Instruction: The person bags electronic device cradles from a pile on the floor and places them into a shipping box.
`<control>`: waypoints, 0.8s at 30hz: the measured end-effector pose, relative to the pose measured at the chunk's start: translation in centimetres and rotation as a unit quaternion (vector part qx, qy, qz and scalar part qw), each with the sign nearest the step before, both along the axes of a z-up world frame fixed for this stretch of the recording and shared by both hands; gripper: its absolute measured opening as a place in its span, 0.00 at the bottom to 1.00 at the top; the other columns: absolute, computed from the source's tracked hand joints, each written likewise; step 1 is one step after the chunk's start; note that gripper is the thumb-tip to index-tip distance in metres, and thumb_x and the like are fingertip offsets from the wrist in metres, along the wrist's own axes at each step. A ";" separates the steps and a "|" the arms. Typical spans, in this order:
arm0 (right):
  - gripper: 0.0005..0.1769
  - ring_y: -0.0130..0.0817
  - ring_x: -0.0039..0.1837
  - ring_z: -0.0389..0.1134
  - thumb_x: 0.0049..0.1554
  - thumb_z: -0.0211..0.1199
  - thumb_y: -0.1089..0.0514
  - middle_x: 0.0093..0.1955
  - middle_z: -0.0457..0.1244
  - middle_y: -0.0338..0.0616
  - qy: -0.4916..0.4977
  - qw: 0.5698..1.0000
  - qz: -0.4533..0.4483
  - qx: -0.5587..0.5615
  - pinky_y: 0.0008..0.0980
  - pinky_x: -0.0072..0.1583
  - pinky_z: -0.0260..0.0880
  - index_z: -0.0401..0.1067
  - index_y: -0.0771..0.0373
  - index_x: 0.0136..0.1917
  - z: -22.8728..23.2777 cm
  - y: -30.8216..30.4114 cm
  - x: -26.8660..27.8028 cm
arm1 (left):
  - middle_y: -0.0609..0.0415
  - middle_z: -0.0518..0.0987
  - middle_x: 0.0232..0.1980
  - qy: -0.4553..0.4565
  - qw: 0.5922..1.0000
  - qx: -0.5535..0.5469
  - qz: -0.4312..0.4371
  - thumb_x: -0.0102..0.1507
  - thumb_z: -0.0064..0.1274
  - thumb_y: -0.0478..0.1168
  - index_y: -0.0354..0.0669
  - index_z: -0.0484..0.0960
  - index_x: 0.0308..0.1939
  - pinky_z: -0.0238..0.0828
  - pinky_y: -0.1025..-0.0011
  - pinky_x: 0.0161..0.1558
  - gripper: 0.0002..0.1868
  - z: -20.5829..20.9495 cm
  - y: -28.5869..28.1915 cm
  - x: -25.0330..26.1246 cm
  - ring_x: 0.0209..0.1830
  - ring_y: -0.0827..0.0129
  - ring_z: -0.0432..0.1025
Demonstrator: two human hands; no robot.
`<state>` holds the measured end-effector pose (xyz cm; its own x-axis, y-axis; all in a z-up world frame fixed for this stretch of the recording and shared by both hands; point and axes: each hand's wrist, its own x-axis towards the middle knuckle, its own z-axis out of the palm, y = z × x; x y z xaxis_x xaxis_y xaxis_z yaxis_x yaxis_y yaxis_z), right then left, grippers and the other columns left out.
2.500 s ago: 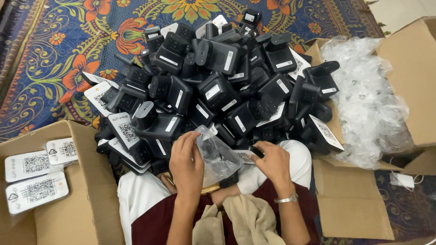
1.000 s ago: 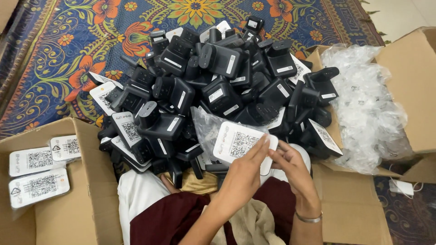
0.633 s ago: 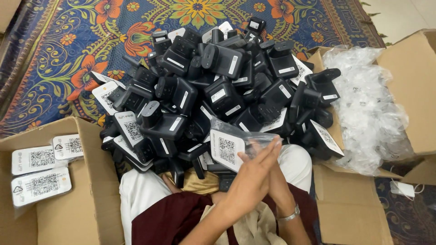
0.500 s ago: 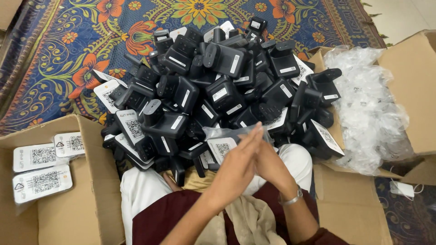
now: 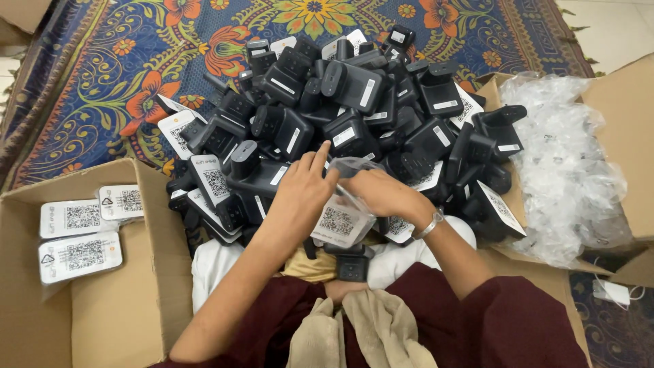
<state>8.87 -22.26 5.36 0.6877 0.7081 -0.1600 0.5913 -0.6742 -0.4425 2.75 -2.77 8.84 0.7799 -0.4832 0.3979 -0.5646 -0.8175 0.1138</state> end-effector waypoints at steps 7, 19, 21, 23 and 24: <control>0.18 0.55 0.51 0.71 0.59 0.59 0.50 0.46 0.69 0.55 -0.039 0.998 0.050 -0.008 0.50 0.53 0.69 0.75 0.58 0.60 3.1 0.8 0.3 | 0.35 0.71 0.68 -0.046 0.999 0.006 -0.020 0.51 0.54 0.29 0.35 0.80 0.46 0.65 0.58 0.63 0.18 1.1 2.0 1.1 0.64 0.47 0.68; 0.20 0.50 0.53 0.70 0.56 0.64 0.46 0.53 0.68 0.52 0.032 0.992 0.110 0.047 0.46 0.53 0.69 0.76 0.57 0.59 1.6 3.3 -0.1 | 0.50 0.81 0.39 0.034 0.999 -0.005 -0.037 0.53 0.56 0.32 0.38 0.82 0.32 0.70 0.60 0.49 0.04 1.6 4.8 0.0 0.44 0.54 0.75; 0.20 0.48 0.51 0.70 0.58 0.63 0.45 0.48 0.69 0.51 0.052 0.994 0.098 -0.016 0.46 0.52 0.69 0.76 0.54 0.60 1.5 4.3 0.0 | 0.48 0.81 0.36 0.067 0.997 -0.016 -0.039 0.54 0.56 0.33 0.38 0.82 0.29 0.71 0.57 0.47 0.02 1.7 5.6 0.1 0.42 0.51 0.75; 0.20 0.48 0.49 0.71 0.58 0.63 0.43 0.45 0.69 0.51 0.053 0.992 0.108 -0.043 0.45 0.52 0.70 0.76 0.55 0.58 0.6 5.1 0.2 | 0.47 0.81 0.37 0.086 0.995 -0.027 -0.033 0.55 0.56 0.34 0.37 0.83 0.30 0.71 0.56 0.46 0.04 0.6 6.5 0.2 0.42 0.50 0.75; 0.20 0.47 0.47 0.71 0.59 0.63 0.42 0.42 0.69 0.51 0.052 0.990 0.114 -0.069 0.45 0.51 0.70 0.77 0.56 0.56 0.2 5.5 0.4 | 0.46 0.81 0.37 0.105 0.993 -0.038 -0.030 0.55 0.56 0.35 0.37 0.83 0.31 0.72 0.55 0.45 0.05 0.1 6.9 0.4 0.43 0.49 0.75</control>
<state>9.30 -16.79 5.57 0.4865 0.8097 -0.3282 0.6916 -0.5864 -0.4217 3.15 4.16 8.97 0.8203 -0.5059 0.2668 -0.5691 -0.7681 0.2933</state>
